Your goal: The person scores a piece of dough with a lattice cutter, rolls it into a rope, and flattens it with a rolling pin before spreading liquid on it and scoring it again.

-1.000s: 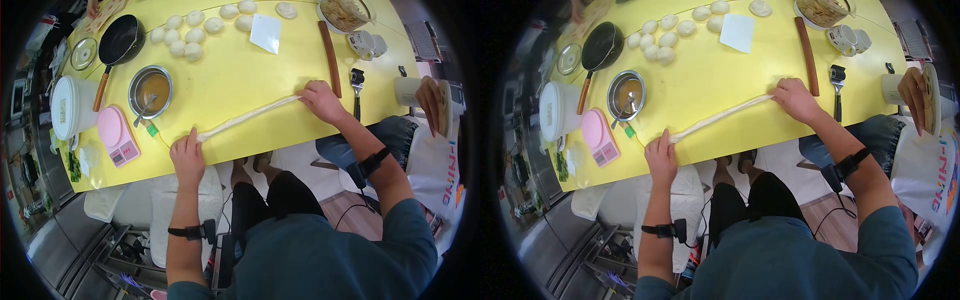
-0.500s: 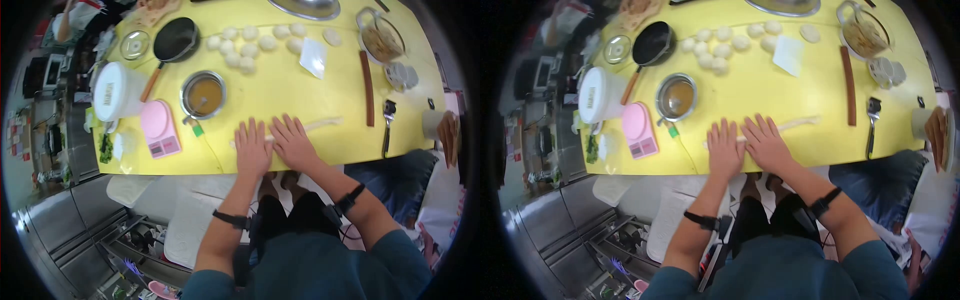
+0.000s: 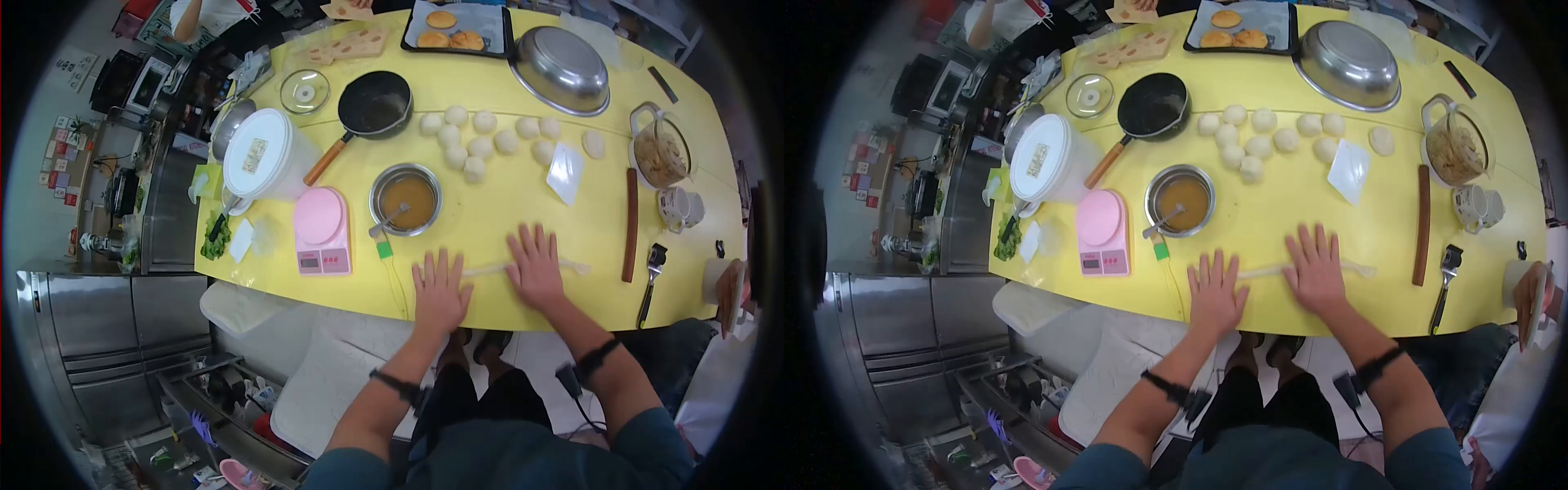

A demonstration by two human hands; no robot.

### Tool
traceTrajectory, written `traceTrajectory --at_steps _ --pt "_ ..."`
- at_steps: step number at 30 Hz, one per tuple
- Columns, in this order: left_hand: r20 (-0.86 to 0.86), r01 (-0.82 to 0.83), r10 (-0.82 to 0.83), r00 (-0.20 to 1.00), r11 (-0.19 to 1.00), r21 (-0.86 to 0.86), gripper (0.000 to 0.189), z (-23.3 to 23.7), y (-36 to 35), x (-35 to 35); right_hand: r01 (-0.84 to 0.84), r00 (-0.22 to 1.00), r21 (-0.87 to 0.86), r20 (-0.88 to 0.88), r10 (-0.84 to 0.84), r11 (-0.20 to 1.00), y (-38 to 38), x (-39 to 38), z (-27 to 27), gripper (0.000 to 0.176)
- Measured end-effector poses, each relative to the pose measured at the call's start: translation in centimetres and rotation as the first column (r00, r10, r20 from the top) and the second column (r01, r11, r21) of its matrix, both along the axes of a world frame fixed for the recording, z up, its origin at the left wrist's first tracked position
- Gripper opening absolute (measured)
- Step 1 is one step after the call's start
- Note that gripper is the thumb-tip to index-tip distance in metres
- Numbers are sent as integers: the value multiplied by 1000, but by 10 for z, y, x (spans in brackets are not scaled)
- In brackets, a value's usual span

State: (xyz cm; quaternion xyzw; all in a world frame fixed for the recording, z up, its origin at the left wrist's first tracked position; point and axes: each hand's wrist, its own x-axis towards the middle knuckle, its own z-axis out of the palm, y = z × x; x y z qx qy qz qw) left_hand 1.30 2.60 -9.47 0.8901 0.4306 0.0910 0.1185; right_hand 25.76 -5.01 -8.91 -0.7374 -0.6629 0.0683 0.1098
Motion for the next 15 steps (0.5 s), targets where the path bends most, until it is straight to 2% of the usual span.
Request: traceTrajectory --at_steps 1,3,4,6,9,11,15 --pt "-23 17 -18 1000 999 -30 71 4 -16 -11 -47 999 -19 -25 46 999 -18 -3 4 69" --pt "-74 35 -42 996 994 -100 72 17 -39 -26 -40 997 -104 -64 33 994 -47 -9 14 71" --pt "-68 35 -41 997 996 -82 72 15 -33 -26 -34 996 -154 -87 21 988 -53 -11 16 72" --pt "-60 46 -50 997 997 -64 72 9 -16 -22 10 1000 -66 -9 -11 998 -32 -5 1 71" --pt "-8 -64 64 998 998 29 71 4 41 6 114 991 0 68 -114 993 29 16 1 64" --pt "-5 -63 63 998 998 -9 69 4 50 6 155 984 70 78 -160 985 49 26 -6 62" --pt "18 -27 28 999 999 -16 65 4 24 -23 25 999 -14 -25 -25 1000 15 25 -2 62"
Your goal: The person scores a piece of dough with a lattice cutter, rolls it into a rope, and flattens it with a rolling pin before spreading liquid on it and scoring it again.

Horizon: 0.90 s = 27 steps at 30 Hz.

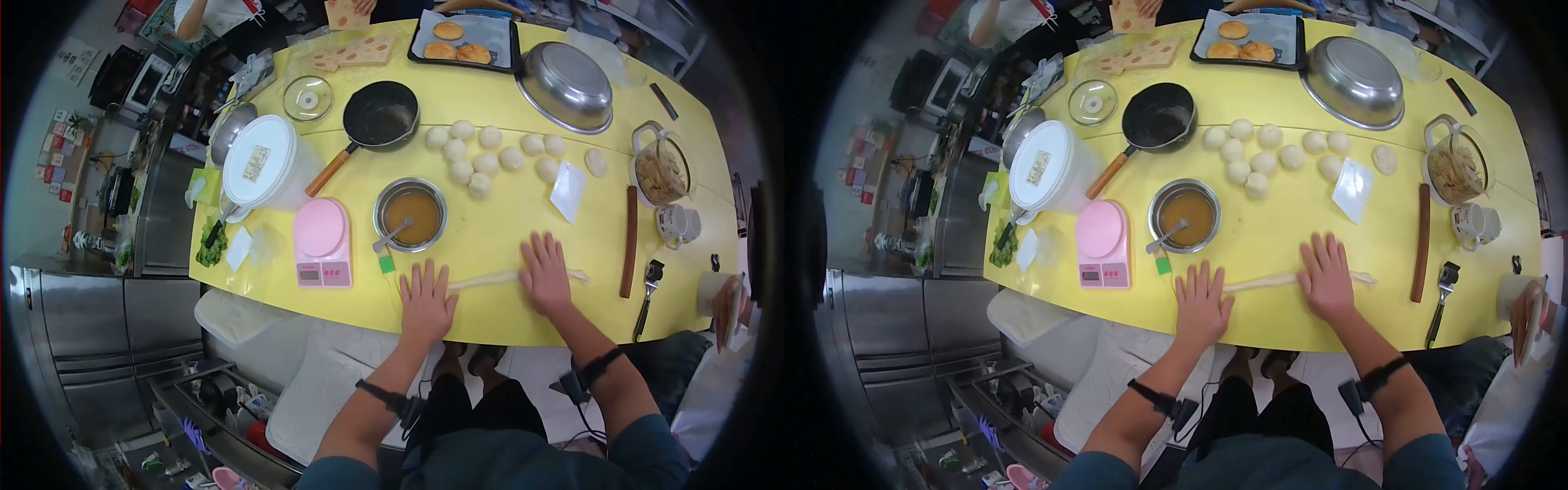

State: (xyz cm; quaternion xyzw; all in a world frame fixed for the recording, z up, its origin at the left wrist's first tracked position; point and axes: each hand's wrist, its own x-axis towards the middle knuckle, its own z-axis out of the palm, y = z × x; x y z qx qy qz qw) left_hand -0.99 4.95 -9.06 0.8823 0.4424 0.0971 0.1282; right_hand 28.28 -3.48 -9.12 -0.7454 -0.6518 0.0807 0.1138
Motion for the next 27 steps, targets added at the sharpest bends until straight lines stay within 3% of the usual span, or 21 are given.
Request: traceTrajectory --at_steps 4,11,17,19,23,27 --pt "-40 40 -42 998 997 -60 64 10 -22 -23 -99 993 -39 -63 97 994 -48 -30 12 67" --pt "50 5 -1 999 996 -88 68 6 -11 -41 -257 960 -20 -117 253 966 -33 -70 17 70" --pt "-86 68 -72 994 996 -53 73 8 30 -74 -185 983 -60 -28 184 981 7 -66 11 72" --pt "-107 90 -92 990 996 -25 74 17 42 -79 -151 988 -2 9 151 988 25 -65 6 71" --pt "131 142 -113 985 960 -242 72 27 12 -30 -106 994 4 18 106 994 27 -70 4 66" --pt "108 126 -108 988 977 -171 76 9 -32 34 -175 982 -36 -71 173 984 -17 -72 3 63"
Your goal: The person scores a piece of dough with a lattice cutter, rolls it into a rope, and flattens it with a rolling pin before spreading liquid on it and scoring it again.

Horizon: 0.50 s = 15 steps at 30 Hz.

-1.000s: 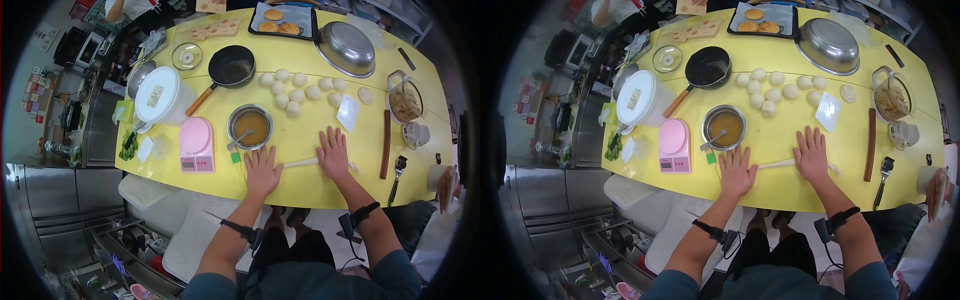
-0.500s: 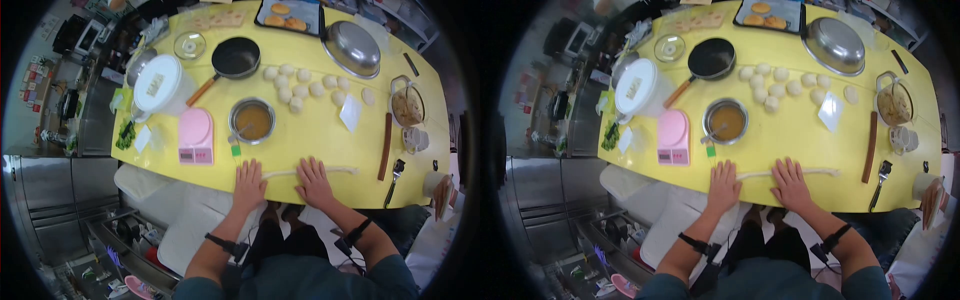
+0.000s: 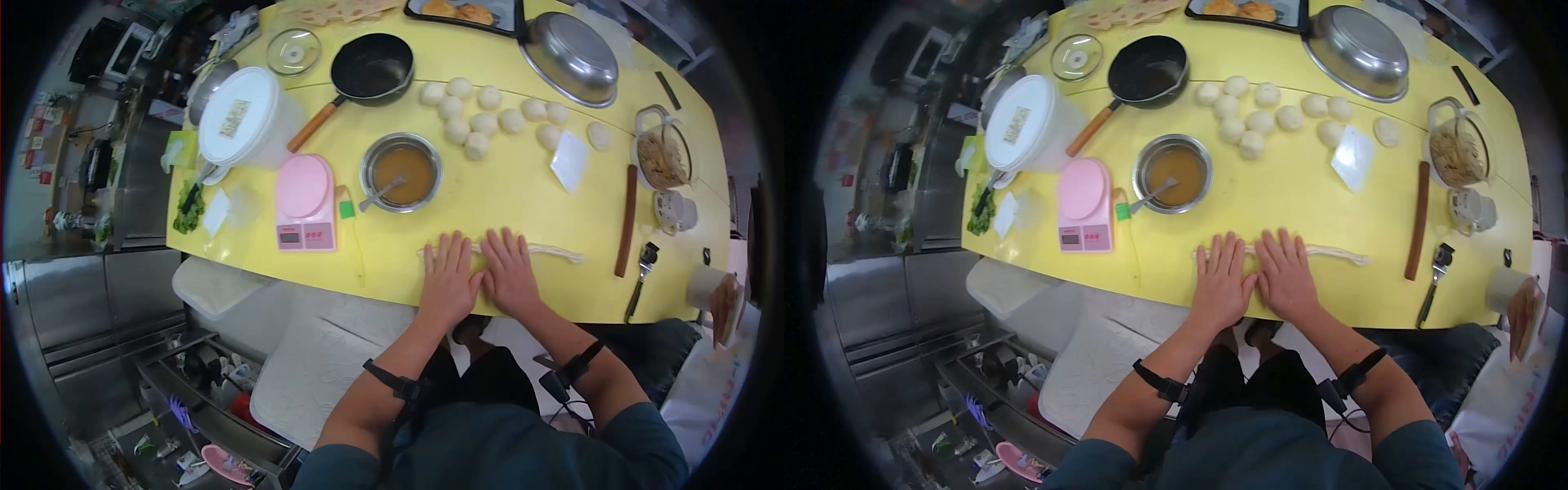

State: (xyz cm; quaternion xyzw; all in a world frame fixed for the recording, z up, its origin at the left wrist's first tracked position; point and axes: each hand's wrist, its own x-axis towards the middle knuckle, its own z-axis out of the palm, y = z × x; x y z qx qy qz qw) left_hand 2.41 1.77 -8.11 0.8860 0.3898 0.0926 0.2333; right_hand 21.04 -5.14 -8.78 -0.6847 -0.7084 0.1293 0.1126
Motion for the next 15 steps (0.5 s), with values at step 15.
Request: traceTrajectory --at_steps 15 --pt "-137 -12 36 990 985 173 64 -15 31 -51 31 993 -7 116 -30 999 2 43 4 69"
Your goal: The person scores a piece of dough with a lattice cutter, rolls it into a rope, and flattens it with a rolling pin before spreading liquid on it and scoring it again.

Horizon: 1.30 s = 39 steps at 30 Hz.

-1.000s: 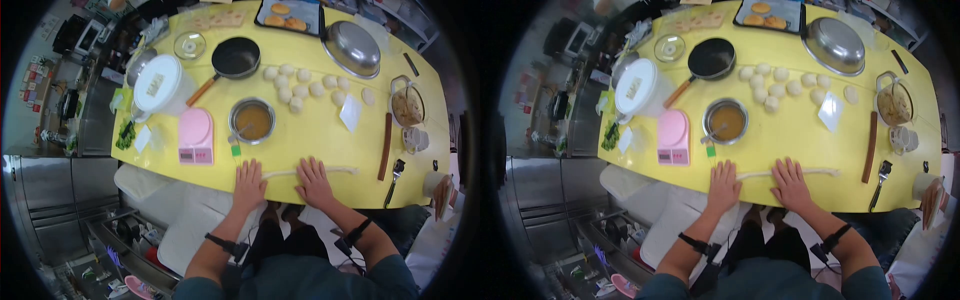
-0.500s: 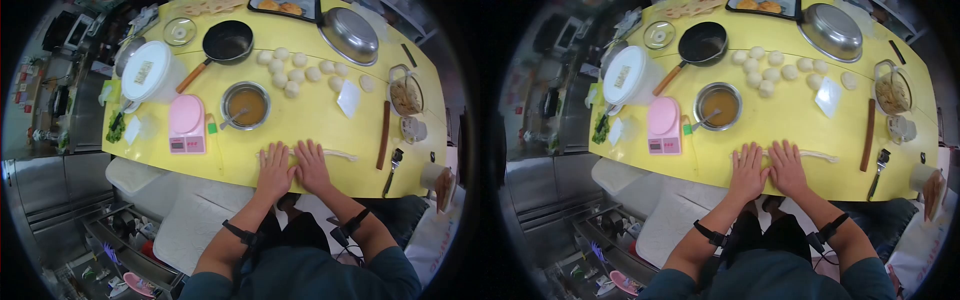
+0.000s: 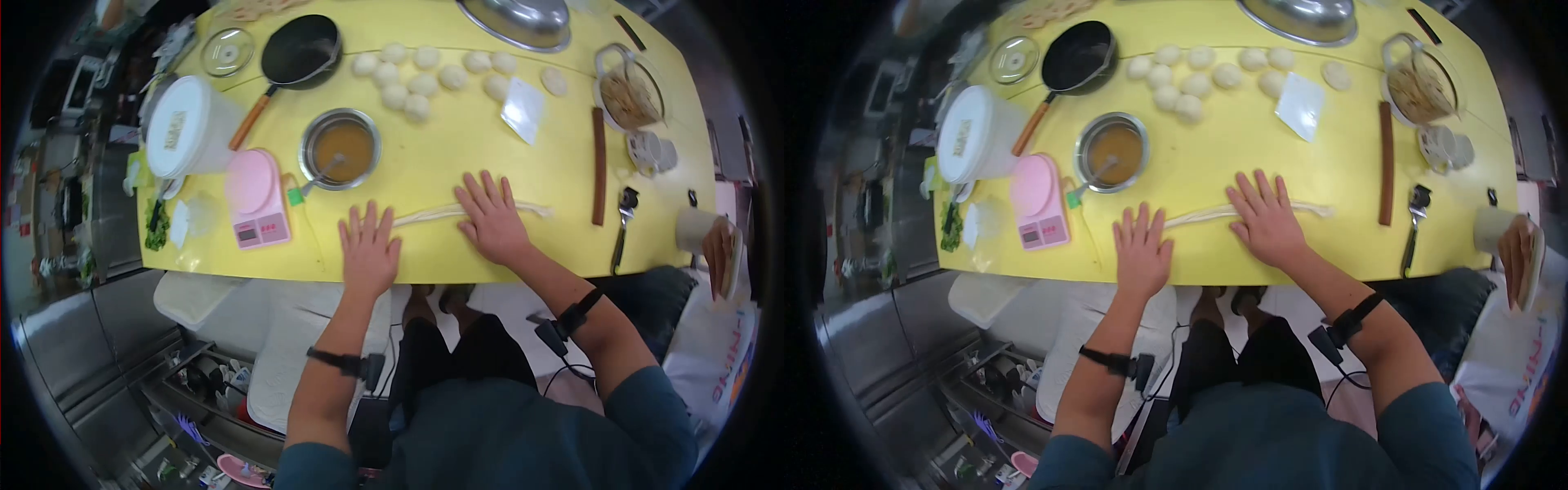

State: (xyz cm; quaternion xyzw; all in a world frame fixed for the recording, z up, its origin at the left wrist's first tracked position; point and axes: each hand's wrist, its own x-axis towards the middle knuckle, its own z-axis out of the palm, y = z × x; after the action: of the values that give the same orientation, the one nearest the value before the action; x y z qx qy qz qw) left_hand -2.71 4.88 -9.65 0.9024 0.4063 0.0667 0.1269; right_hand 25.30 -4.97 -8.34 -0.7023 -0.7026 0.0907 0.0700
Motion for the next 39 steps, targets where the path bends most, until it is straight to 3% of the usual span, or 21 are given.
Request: traceTrajectory --at_steps 3,7,10,13,17,20,23,26,34,37,39 --pt "-53 35 -40 998 995 -89 65 7 -39 -31 -39 997 -93 -67 33 995 -66 -4 12 68" --pt "-181 -20 13 983 999 -38 69 18 -54 -31 -94 996 -61 -10 94 994 -82 4 7 68" --pt "-76 -109 108 991 994 -7 71 21 -38 18 -19 999 24 -49 20 1000 -37 11 9 70" --pt "6 69 -69 998 994 -81 72 15 -42 66 59 998 56 30 -61 997 -19 16 -1 70" --pt "-10 72 -73 997 991 -114 70 6 -83 34 79 994 -47 -73 -82 996 -84 15 8 68" --pt "-25 133 -136 990 987 -85 70 -4 -71 15 -1 1000 -40 27 2 999 -100 27 1 66" --pt "-107 40 -28 994 993 111 67 -4 -5 43 10 995 56 97 -16 998 -43 54 -6 64" --pt "-109 -1 11 994 996 92 66 0 26 44 80 988 66 127 -87 995 -28 77 -11 63" --pt "-140 14 -11 990 1000 24 67 1 -40 -21 84 996 -8 28 -84 996 -101 64 2 64" --pt "-87 -35 42 995 996 82 62 -2 9 -2 104 983 75 146 -114 992 -58 83 -7 63" --pt "-99 -49 61 993 992 119 57 0 30 3 160 979 84 117 -170 983 -45 97 -13 62"
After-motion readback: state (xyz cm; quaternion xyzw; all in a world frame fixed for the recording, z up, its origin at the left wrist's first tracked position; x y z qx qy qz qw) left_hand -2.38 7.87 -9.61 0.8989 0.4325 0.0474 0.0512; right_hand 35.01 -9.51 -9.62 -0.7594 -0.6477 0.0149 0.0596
